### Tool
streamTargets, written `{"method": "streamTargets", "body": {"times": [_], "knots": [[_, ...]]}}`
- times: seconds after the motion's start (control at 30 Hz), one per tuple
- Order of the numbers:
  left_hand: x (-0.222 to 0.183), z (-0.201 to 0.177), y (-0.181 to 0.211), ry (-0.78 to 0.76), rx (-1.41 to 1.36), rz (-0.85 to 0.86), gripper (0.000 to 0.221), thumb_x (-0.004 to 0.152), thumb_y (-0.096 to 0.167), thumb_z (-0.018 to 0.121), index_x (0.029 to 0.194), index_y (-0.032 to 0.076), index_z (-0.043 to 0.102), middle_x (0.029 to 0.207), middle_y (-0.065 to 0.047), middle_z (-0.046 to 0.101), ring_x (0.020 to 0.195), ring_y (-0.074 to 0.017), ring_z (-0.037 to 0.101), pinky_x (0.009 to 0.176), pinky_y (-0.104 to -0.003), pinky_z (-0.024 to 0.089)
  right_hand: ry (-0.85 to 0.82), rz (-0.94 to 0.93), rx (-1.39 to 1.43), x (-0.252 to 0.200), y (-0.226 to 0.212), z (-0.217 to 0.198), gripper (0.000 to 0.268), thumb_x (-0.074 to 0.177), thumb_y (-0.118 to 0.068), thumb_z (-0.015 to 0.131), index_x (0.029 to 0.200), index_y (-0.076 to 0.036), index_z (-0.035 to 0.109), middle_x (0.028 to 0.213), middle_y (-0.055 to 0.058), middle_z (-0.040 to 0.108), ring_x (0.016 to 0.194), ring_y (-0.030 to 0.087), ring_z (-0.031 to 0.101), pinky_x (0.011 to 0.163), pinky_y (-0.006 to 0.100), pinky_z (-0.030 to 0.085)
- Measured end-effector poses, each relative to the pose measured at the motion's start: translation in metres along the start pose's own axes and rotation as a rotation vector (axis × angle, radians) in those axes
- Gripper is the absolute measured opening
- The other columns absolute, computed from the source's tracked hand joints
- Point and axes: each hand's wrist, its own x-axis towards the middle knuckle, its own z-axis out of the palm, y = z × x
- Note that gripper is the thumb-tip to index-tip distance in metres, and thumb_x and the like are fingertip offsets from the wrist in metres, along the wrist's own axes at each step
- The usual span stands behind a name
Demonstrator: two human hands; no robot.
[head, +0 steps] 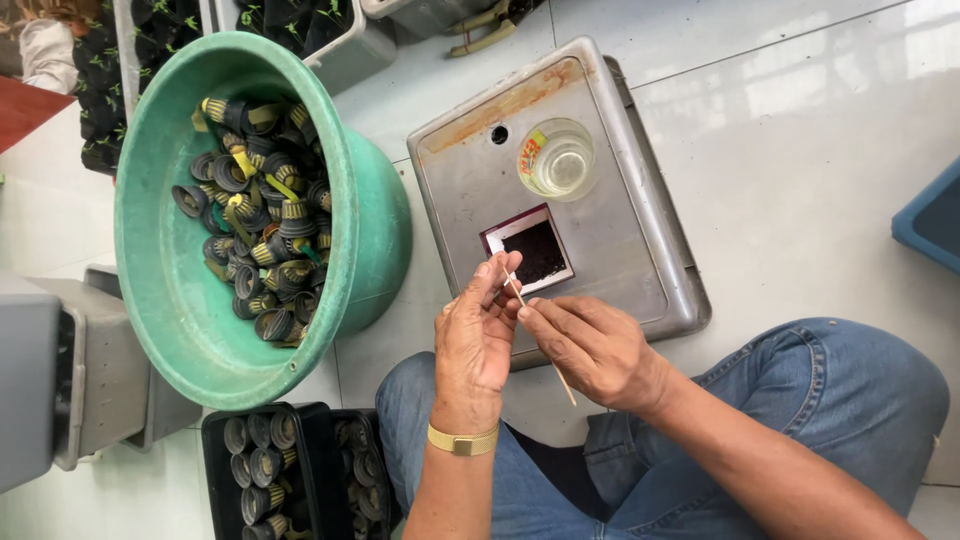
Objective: Applying a liquid substance and seeds/fertilizer to small planting baskets.
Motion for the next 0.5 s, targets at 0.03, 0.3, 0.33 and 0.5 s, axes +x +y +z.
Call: {"method": "streamTargets", "body": {"times": [0.03,0.3,0.33,0.5], "knots": [[-0.0003,-0.0001,-0.0004,0.007,-0.002,0.002,0.03,0.095,0.016,0.069,0.114,-0.008,0.071,0.116,-0.018,0.073,0.085,-0.0146,0.061,0.074,-0.027,0.053,-0.015,0.001,-0.001,-0.0004,0.0003,0.0002,0.04,0.081,0.003,0.073,0.119,0.01,0.066,0.108,0.019,0.071,0.094,0.032,0.072,0.078,0.039,0.062],[0.0031,-0.0051,-0.005,0.016,-0.002,-0.01,0.031,0.094,0.016,0.07,0.113,-0.009,0.072,0.116,-0.018,0.073,0.083,-0.0146,0.06,0.071,-0.027,0.053,-0.01,0.026,-0.015,-0.0001,0.0012,0.003,0.04,0.082,0.003,0.073,0.121,0.008,0.066,0.109,0.018,0.072,0.094,0.031,0.072,0.078,0.038,0.062],[0.0036,-0.004,-0.0048,0.013,-0.004,-0.009,0.031,0.095,0.016,0.07,0.113,-0.009,0.071,0.117,-0.019,0.072,0.083,-0.0149,0.06,0.07,-0.027,0.053,-0.034,0.049,-0.006,-0.0001,0.0023,0.0035,0.041,0.08,0.003,0.073,0.12,0.007,0.066,0.109,0.018,0.073,0.093,0.031,0.072,0.077,0.039,0.062],[0.0059,-0.0094,-0.0039,0.022,-0.018,-0.018,0.032,0.093,0.016,0.069,0.115,-0.006,0.072,0.117,-0.016,0.073,0.085,-0.0162,0.062,0.072,-0.027,0.055,0.003,0.075,-0.039,-0.0023,0.0028,0.0067,0.036,0.085,0.004,0.075,0.119,0.006,0.066,0.108,0.017,0.072,0.092,0.03,0.073,0.076,0.037,0.062]]}}
